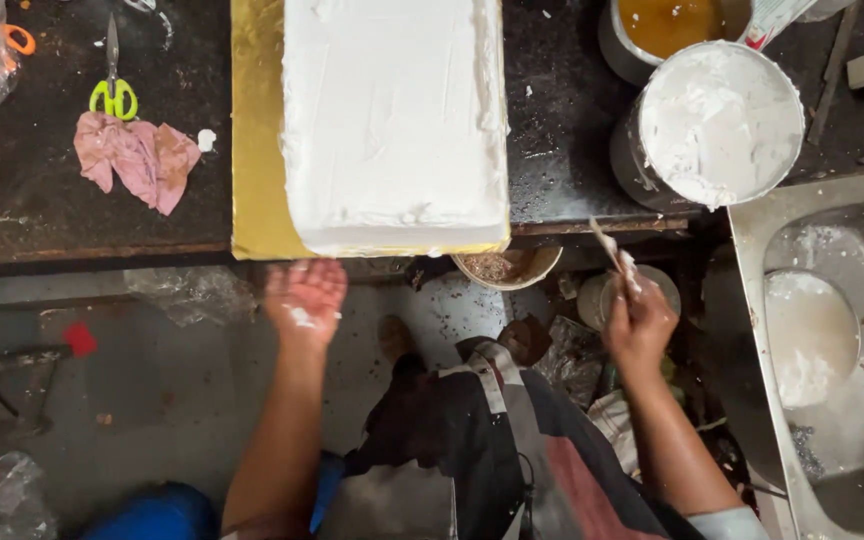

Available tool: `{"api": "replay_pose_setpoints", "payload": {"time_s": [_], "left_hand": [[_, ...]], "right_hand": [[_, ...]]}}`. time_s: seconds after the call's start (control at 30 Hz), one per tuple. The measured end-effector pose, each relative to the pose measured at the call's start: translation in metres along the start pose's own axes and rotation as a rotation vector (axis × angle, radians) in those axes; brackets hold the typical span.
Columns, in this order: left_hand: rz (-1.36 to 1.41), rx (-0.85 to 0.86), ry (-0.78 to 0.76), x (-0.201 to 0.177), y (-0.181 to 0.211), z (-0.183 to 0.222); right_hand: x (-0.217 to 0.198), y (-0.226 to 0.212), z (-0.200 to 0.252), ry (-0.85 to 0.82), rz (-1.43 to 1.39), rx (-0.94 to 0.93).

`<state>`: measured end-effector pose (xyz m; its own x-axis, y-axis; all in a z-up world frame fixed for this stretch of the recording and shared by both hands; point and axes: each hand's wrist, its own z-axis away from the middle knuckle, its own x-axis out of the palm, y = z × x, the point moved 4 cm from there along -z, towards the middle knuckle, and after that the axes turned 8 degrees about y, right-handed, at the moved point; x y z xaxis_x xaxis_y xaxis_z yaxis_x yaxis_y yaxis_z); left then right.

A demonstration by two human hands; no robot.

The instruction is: The person applies frosting to a rectangular cake. They use a palette knife to spread frosting across the top and down the sides of the cake, occasionally picking up more frosting from a bowl and smoothing the surfaces.

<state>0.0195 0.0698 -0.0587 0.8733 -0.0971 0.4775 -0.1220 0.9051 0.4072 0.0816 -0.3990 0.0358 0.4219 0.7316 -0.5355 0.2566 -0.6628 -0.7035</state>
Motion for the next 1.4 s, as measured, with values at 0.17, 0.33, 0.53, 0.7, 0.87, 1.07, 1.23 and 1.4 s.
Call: {"api": "replay_pose_setpoints", "payload": {"time_s": [0.17, 0.33, 0.53, 0.7, 0.87, 1.07, 1.23, 1.4], "left_hand": [[0.016, 0.085, -0.338, 0.01, 0.048, 0.005], [-0.081, 0.145, -0.327, 0.002, 0.029, 0.007], [-0.09, 0.124, -0.315, -0.003, 0.01, 0.034], [-0.141, 0.079, -0.246, -0.008, -0.007, 0.047], [-0.153, -0.015, -0.238, -0.013, -0.03, 0.058], [-0.213, -0.09, -0.306, -0.028, -0.061, 0.06], [-0.252, -0.152, -0.376, -0.031, -0.075, 0.06], [-0.306, -0.124, -0.391, -0.029, -0.082, 0.055]], "right_hand": [[0.053, -0.038, -0.032, -0.072, -0.342, 0.252], [0.076, -0.038, -0.054, -0.118, -0.427, 0.354], [0.068, -0.042, -0.044, -0.126, -0.26, 0.297], [0.078, -0.055, -0.038, -0.133, -0.19, 0.263], [0.095, -0.083, -0.026, -0.227, -0.339, 0.215], [0.092, -0.124, 0.013, -0.353, -0.4, 0.119], [0.074, -0.104, 0.038, -0.479, -0.417, 0.223], [0.025, -0.033, 0.012, -0.292, -0.452, 0.311]]}}
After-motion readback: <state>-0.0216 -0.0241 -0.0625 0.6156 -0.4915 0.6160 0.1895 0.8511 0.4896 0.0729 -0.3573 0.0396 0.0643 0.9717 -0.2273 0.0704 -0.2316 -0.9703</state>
